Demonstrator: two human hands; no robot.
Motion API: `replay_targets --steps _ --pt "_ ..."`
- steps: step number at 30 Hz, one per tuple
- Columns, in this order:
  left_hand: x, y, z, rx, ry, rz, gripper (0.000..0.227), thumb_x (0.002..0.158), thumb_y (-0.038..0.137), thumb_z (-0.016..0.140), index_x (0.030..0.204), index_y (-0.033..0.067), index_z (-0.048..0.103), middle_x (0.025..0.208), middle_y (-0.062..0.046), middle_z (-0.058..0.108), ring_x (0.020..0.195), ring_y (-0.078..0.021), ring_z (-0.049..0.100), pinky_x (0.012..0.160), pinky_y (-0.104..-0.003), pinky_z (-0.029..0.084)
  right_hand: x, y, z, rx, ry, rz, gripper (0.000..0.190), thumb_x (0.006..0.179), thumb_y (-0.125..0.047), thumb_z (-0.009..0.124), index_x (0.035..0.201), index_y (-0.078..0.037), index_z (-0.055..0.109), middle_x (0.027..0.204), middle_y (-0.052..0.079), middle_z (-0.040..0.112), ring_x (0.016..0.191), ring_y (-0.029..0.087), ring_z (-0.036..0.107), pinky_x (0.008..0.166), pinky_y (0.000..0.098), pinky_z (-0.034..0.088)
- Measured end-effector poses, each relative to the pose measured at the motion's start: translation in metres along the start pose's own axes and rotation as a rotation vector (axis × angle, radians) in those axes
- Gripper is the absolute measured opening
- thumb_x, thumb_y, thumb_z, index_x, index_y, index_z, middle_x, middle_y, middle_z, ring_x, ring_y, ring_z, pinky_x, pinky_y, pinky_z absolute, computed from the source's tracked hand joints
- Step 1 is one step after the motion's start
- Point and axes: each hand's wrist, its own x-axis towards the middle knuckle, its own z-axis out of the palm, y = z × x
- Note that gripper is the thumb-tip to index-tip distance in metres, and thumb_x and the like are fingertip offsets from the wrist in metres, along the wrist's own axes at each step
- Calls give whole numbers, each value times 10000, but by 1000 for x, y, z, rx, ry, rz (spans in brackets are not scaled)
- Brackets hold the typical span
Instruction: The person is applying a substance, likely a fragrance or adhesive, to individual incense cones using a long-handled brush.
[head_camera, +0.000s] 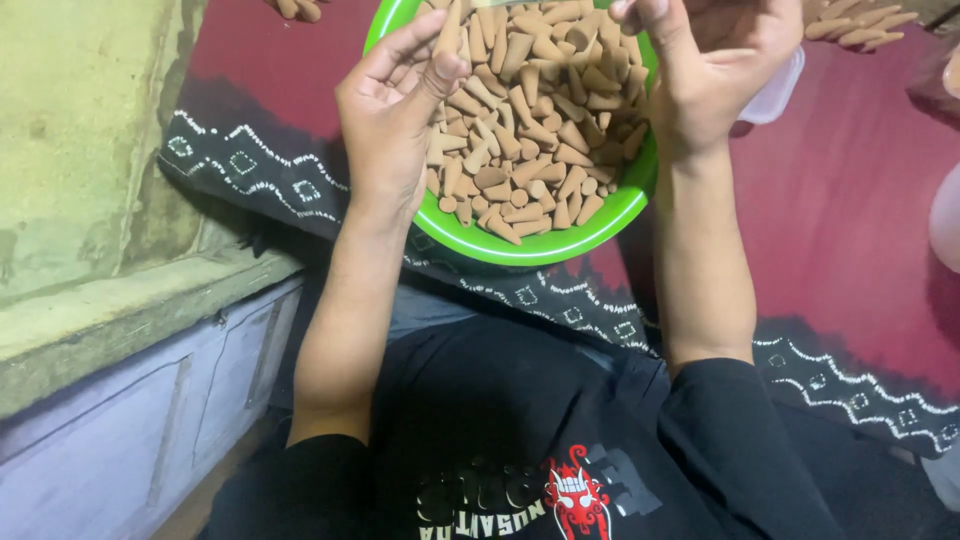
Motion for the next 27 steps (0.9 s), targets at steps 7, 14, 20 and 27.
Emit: replay_targets --steps 7,14,20,27 --pt "-3 4 1 72 -19 6 415 896 80 832 1263 -1 657 1275 -175 700 1180 -233 693 1060 -325 593 -3 3 -2 -28 100 -12 330 1002 -198 787 987 -17 512 829 222 587 801 325 672 650 405 557" --pt "-6 8 2 68 -16 -44 376 874 50 832 1217 17 683 1282 -186 688 1230 -268 672 1052 -337 616 -7 -4 -1 -60 -40 -41 312 1006 -140 738 976 2 462 866 279 599 757 337 673 604 385 609" --pt "-6 7 2 46 -49 -37 381 892 -47 800 1247 6 671 1298 -181 669 1152 -226 670 1027 -312 620 -9 -5 -6 -90 -176 -25 241 985 -94 759 982 40 558 920 266 629 830 335 688 699 421 662" --pt "-6 14 6 86 -59 -64 353 954 135 749 1276 22 656 1362 -196 641 1374 -299 563 1034 -341 630 -14 8 -12 -165 -209 -85 282 1030 -203 708 939 62 679 890 252 707 834 354 730 748 411 622"
